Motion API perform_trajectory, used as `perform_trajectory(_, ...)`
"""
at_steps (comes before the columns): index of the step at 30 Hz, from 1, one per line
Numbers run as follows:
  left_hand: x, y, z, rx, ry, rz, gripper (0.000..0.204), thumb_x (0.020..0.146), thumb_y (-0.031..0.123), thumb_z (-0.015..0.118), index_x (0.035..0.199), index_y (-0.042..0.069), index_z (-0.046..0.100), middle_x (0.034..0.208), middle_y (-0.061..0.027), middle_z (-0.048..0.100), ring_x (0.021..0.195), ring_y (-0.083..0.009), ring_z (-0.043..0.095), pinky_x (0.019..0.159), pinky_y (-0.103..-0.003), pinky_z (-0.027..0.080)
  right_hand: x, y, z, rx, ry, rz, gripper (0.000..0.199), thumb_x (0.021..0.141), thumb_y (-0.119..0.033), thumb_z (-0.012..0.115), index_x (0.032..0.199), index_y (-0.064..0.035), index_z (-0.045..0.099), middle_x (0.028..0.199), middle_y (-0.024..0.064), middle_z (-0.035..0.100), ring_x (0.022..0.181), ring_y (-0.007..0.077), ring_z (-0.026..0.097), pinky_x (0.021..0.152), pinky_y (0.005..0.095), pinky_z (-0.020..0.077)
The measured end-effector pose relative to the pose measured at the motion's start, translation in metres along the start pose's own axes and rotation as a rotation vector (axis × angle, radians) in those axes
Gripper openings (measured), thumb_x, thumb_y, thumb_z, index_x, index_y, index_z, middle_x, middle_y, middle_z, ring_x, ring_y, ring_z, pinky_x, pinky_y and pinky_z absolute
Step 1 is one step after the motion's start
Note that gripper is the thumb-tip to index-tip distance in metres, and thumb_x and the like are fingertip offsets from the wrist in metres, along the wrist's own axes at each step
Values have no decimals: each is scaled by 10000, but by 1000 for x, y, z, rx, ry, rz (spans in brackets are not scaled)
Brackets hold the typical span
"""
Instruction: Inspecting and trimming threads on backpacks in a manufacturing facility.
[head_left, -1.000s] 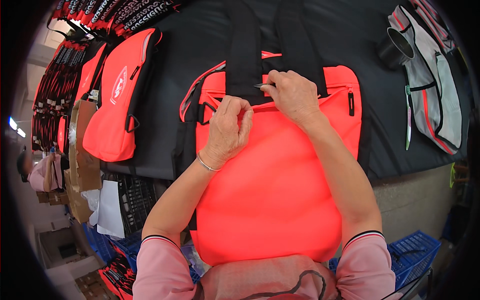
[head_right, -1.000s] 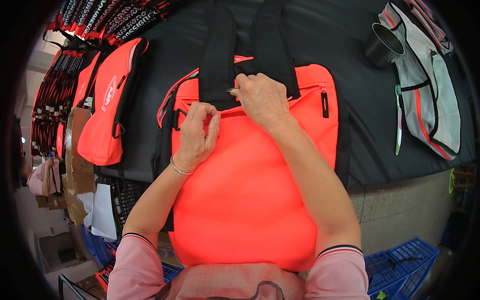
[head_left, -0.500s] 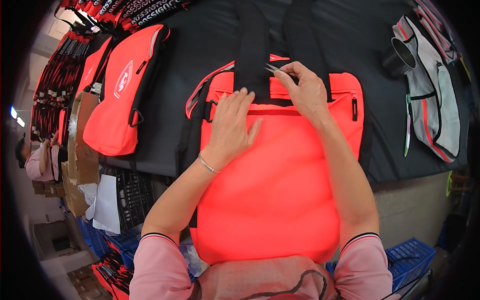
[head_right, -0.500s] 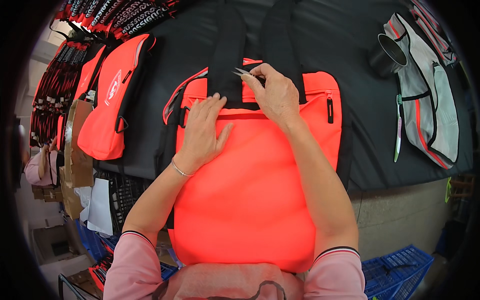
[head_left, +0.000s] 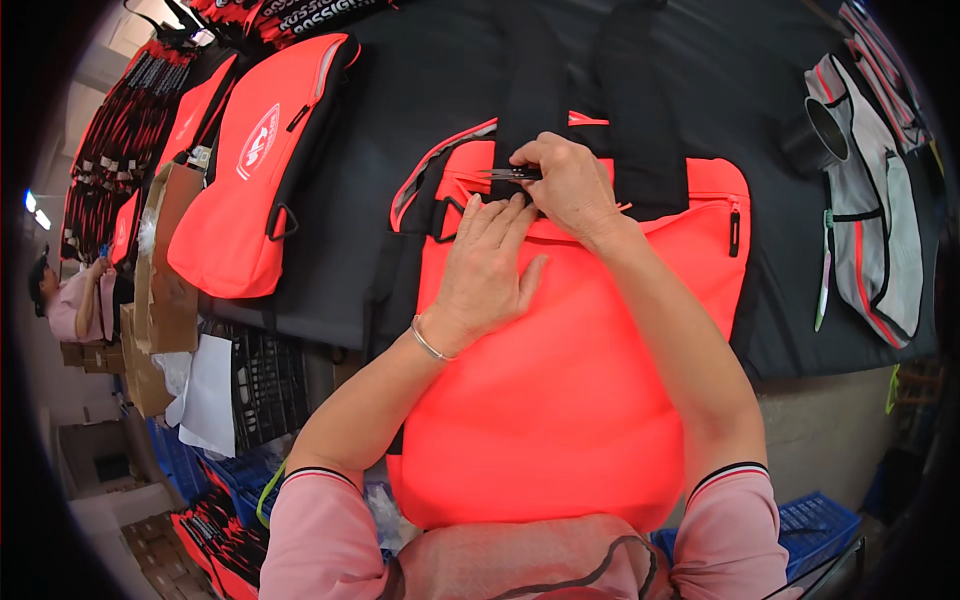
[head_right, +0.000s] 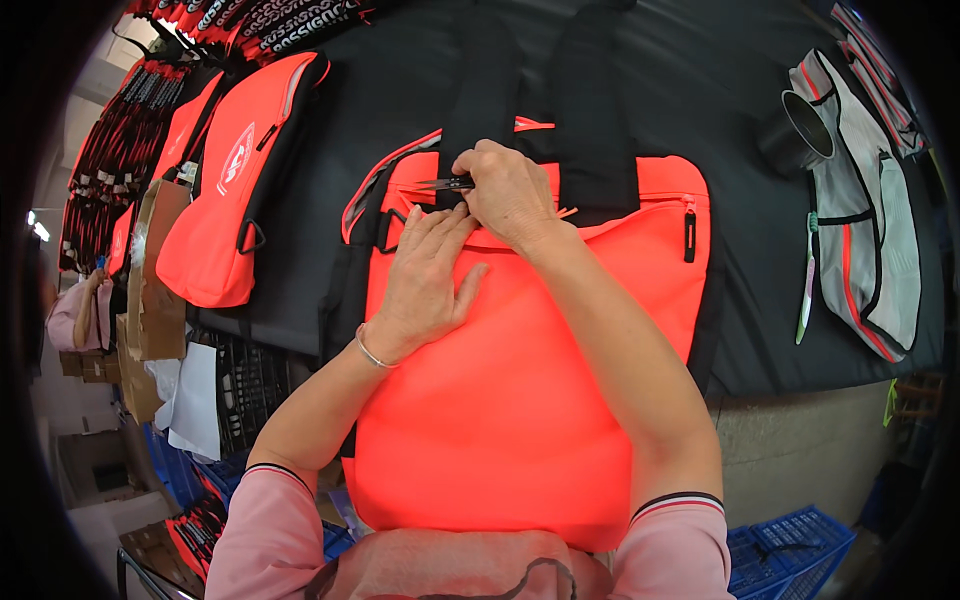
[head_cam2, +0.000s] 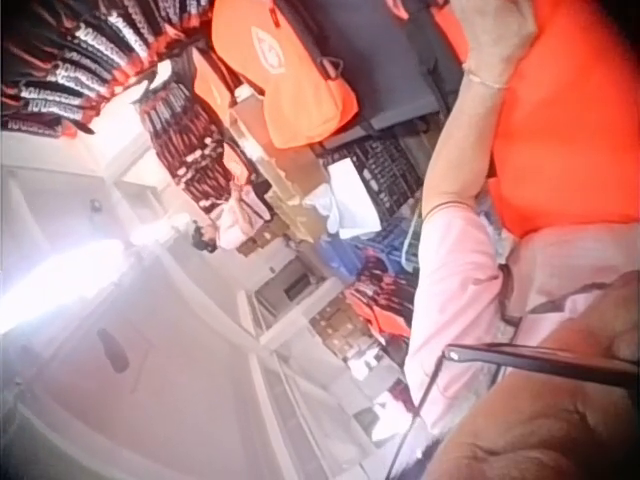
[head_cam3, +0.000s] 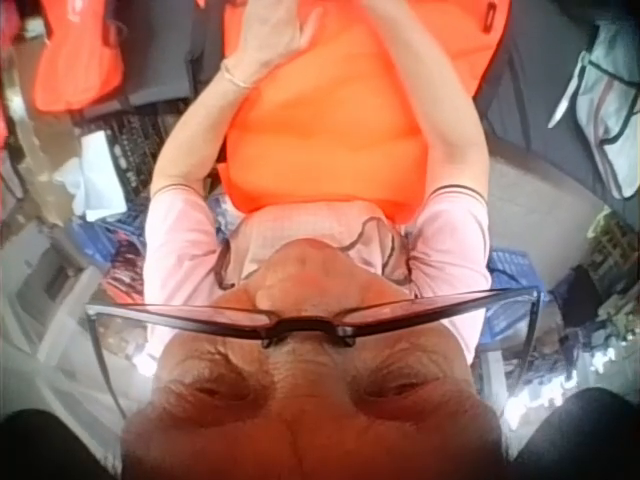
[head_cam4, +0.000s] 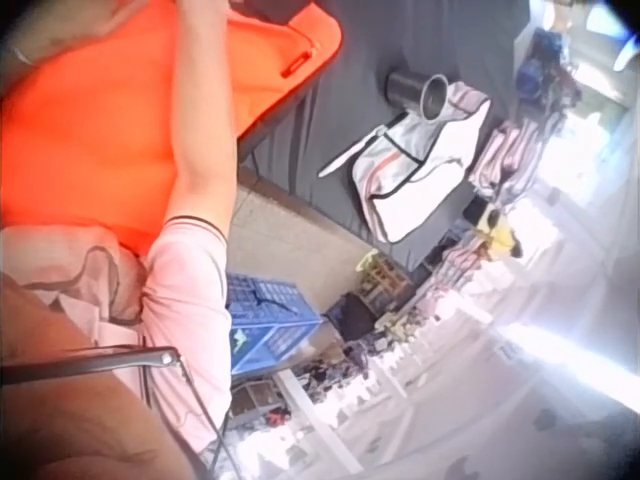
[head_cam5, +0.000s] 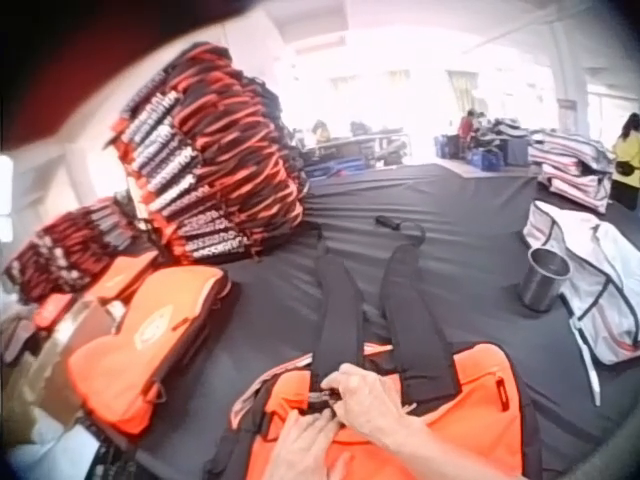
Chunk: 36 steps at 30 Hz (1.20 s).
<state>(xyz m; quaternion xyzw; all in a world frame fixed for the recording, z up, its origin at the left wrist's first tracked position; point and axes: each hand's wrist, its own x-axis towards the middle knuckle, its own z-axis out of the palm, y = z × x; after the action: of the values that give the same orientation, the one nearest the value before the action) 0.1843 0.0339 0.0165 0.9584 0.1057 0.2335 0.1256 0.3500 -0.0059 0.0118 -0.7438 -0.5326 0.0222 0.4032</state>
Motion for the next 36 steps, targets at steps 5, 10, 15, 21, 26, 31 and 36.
perform_trajectory(5,0,-2,3,24,-9,23,526,812,187,685,1238,-88,544,1234,-224,578,1211,-360,511,1118,-511,321,1,-3,6,-130,-61,-117,127,738,9,695,848,-34,648,842,71,614,743,291,657,625,404,515)
perform_trajectory(10,0,1,3,-9,16,13,518,807,165,702,1235,-87,554,1185,-223,604,1174,-386,536,1104,-525,341,12,-5,10,-325,-71,-185,137,744,-33,691,794,-22,564,888,100,619,707,313,646,584,397,507)
perform_trajectory(15,-2,-2,5,-13,28,-3,533,806,181,709,1243,-82,552,1212,-224,601,1201,-378,521,1120,-529,320,29,-18,-15,452,-445,304,210,899,-201,625,910,6,596,724,40,546,578,139,594,469,317,461)
perform_trajectory(21,8,-10,6,-166,149,-40,399,891,78,641,1272,-8,559,1250,-202,596,1129,-334,603,1003,-416,477,9,21,-48,492,45,348,344,895,-296,681,1038,15,649,744,29,596,646,86,565,408,259,418)
perform_trajectory(26,35,-39,-6,-280,250,-249,234,890,86,669,1119,45,646,1044,-163,640,730,-289,675,659,-351,555,-5,5,-47,465,9,451,451,897,-319,686,1211,-13,577,993,86,645,683,123,625,457,268,536)
perform_trajectory(31,51,-47,0,68,82,-105,124,875,130,680,962,43,691,855,-96,648,713,-294,673,604,-363,549,-14,25,-35,321,129,310,333,919,-285,667,1113,-27,585,981,109,677,747,214,661,694,340,536)
perform_trajectory(36,54,-60,6,116,60,-8,89,852,99,674,899,36,631,841,-117,614,703,-309,660,598,-384,552,-13,5,-39,306,1,426,273,915,-269,677,1034,-33,611,903,101,699,791,248,675,763,364,517)
